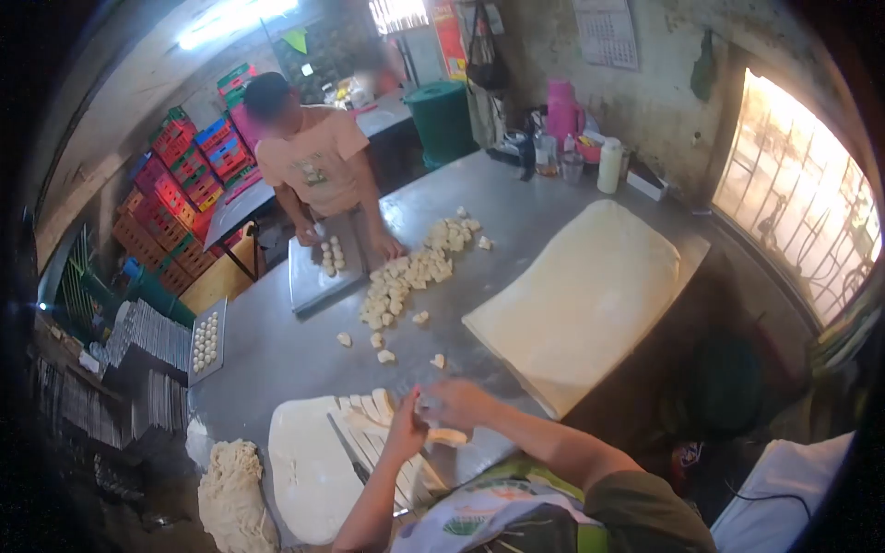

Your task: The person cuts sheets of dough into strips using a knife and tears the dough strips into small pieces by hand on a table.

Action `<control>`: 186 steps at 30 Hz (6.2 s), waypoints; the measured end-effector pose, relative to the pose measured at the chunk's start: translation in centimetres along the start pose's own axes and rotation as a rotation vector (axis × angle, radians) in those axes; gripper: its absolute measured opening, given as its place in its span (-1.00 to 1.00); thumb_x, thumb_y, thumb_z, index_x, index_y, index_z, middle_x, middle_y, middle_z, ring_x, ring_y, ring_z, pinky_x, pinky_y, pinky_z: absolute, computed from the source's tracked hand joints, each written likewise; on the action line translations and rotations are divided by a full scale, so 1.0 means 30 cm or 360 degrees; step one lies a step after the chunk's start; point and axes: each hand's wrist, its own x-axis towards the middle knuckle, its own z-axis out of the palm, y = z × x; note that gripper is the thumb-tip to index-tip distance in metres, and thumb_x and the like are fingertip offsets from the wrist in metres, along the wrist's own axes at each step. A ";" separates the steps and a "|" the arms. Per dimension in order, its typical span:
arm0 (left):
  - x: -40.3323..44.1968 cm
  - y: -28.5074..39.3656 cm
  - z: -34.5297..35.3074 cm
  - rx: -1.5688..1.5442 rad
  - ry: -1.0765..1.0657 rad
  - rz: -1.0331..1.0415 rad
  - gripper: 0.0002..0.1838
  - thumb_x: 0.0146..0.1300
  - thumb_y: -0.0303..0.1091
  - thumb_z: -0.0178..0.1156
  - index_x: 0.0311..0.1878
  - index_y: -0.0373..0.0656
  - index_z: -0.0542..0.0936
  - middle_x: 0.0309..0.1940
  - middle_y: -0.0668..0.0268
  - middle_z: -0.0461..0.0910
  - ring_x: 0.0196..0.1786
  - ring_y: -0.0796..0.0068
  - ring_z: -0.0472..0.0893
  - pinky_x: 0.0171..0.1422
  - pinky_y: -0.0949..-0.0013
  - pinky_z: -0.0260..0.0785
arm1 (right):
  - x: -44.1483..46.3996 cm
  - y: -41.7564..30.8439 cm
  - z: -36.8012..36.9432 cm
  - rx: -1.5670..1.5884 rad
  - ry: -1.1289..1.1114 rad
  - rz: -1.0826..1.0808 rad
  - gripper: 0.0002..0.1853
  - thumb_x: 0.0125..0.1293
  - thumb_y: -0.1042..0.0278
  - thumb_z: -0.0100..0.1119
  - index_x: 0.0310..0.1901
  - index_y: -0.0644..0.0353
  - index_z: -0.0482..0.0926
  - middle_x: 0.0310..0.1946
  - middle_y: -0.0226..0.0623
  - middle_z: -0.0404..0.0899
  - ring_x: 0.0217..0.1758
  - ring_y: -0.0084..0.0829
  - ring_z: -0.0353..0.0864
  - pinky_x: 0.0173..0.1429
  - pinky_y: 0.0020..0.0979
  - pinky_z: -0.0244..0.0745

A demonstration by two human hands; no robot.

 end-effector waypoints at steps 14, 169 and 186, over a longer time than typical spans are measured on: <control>-0.114 0.000 -0.079 -0.0350 -0.0697 0.0137 -0.68 0.26 -0.42 0.22 0.09 -0.19 0.62 -0.31 0.17 0.69 -0.16 0.16 0.71 -0.02 0.22 0.53 | -0.080 0.031 0.116 -0.0789 -0.0417 0.0818 -0.59 0.23 -0.02 0.27 -0.07 0.16 0.63 -0.15 -0.09 0.67 -0.15 0.01 0.68 -0.12 -0.17 0.60; -0.036 -0.198 -0.127 -0.0088 -0.0162 0.0202 -0.68 0.29 -0.47 0.17 0.11 -0.23 0.62 -0.24 0.10 0.71 -0.18 0.11 0.72 0.00 0.20 0.54 | 0.055 -0.140 0.219 0.0085 -0.0210 0.0316 -0.51 0.19 -0.07 0.31 -0.04 0.18 0.61 -0.21 -0.06 0.64 -0.11 -0.07 0.67 0.01 -0.11 0.54; -0.004 -0.066 -0.085 0.0484 0.0005 0.0307 -0.51 0.15 -0.54 0.23 0.21 -0.15 0.57 -0.34 0.14 0.71 -0.11 0.01 0.71 0.02 0.17 0.51 | 0.017 0.008 0.191 0.0039 -0.0006 -0.0095 -0.48 0.16 -0.05 0.36 0.04 0.13 0.56 -0.24 -0.08 0.64 -0.09 -0.01 0.65 0.02 -0.07 0.53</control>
